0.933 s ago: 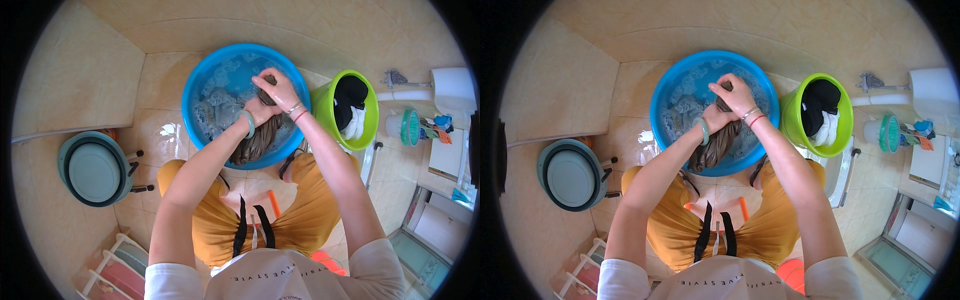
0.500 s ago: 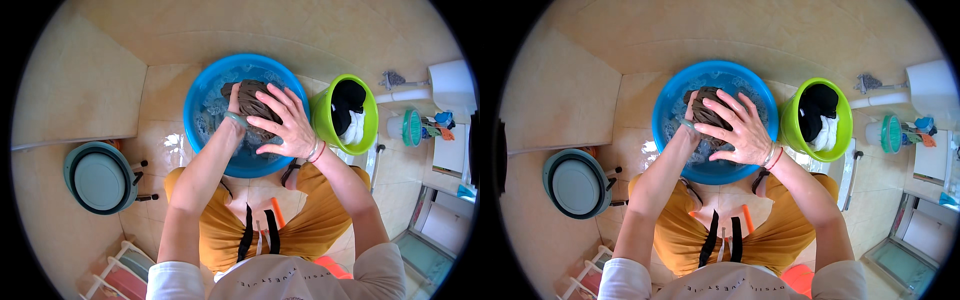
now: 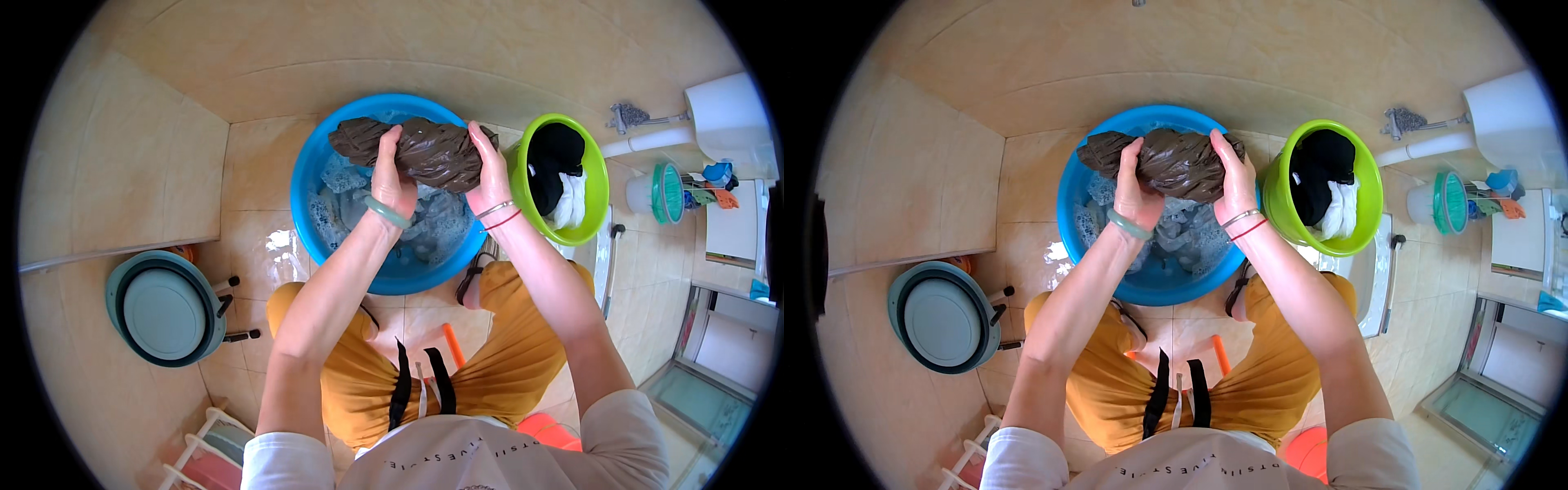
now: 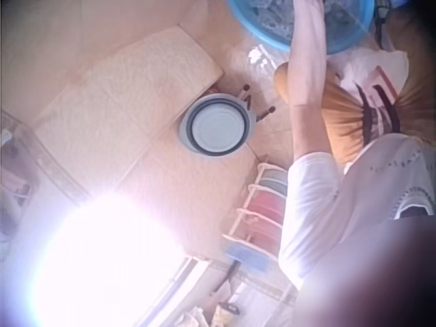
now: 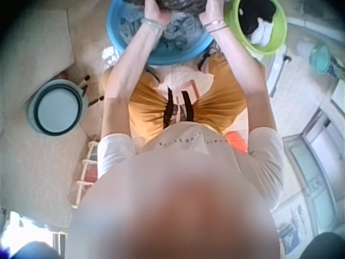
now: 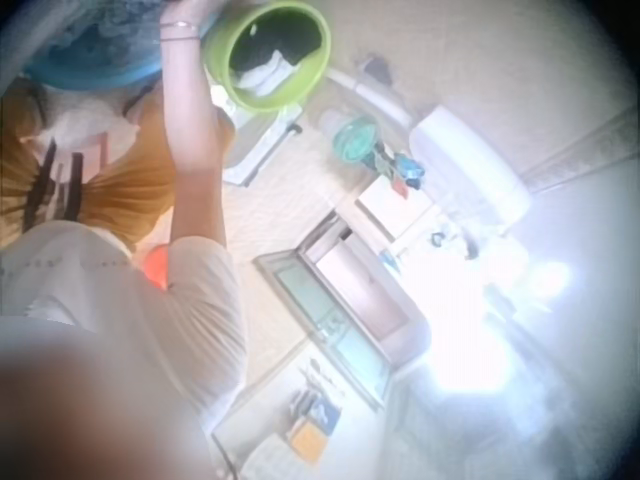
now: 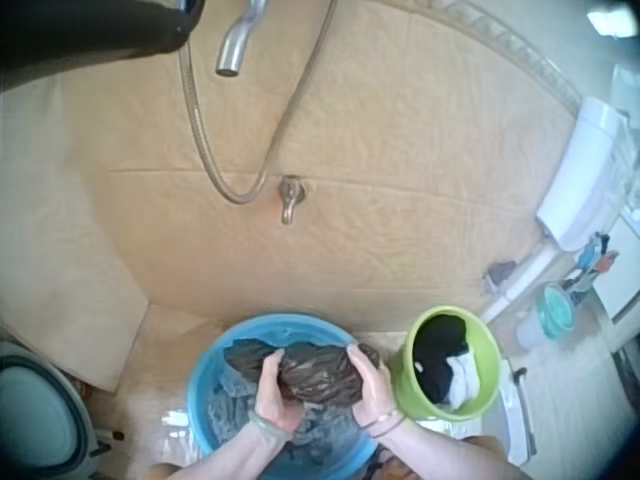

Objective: The person sits on a small stool and hand-washes various garments in a blue basin filled with soapy water. They scrub and rinse a yellow cloth, a white cloth, a black garment, and a grey patterned cloth, transferring each item to a green bucket after washing.

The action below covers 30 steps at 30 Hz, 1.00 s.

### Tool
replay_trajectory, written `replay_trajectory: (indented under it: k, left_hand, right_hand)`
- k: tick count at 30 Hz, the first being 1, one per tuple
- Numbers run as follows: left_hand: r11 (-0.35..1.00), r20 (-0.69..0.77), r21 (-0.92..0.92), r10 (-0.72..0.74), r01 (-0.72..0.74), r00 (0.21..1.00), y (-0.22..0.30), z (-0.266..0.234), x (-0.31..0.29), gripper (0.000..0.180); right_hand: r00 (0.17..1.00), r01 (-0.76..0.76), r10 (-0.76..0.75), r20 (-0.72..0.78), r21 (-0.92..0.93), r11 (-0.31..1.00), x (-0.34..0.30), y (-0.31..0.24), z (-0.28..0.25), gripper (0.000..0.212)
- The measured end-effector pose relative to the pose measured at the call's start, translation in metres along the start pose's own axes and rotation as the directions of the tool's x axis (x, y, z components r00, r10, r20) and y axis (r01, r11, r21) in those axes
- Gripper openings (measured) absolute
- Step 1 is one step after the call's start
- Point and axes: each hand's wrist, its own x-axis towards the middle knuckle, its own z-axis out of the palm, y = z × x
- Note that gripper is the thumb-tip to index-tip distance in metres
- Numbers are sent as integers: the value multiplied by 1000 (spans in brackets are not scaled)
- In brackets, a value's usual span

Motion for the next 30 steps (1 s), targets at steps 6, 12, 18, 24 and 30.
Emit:
replay_trajectory:
  k: [6, 12, 18, 24, 30]
  left_hand:
    - [980, 36, 110, 162, -165, 986, 6, -1, -11, 35]
    - [833, 262, 407, 288, -376, 921, 15, 14, -21, 27]
    - [549, 505, 605, 296, -577, 811, 16, 12, -31, 36]
    - [428, 632, 607, 251, -669, 733, 8, -5, -28, 51]
    - [277, 765, 531, 249, -801, 593, 7, 0, -42, 46]
  right_hand:
    - [917, -383, 354, 185, 155, 910, -1, 9, -4, 30]
    - [852, -513, 465, 242, 203, 834, 7, 13, -7, 29]
    - [743, -622, 473, 474, 226, 750, 15, 26, -12, 29]
    - [740, -586, 498, 452, 72, 807, 23, 29, -10, 24]
    - [811, -103, 274, 517, -334, 937, 9, 22, -8, 22]
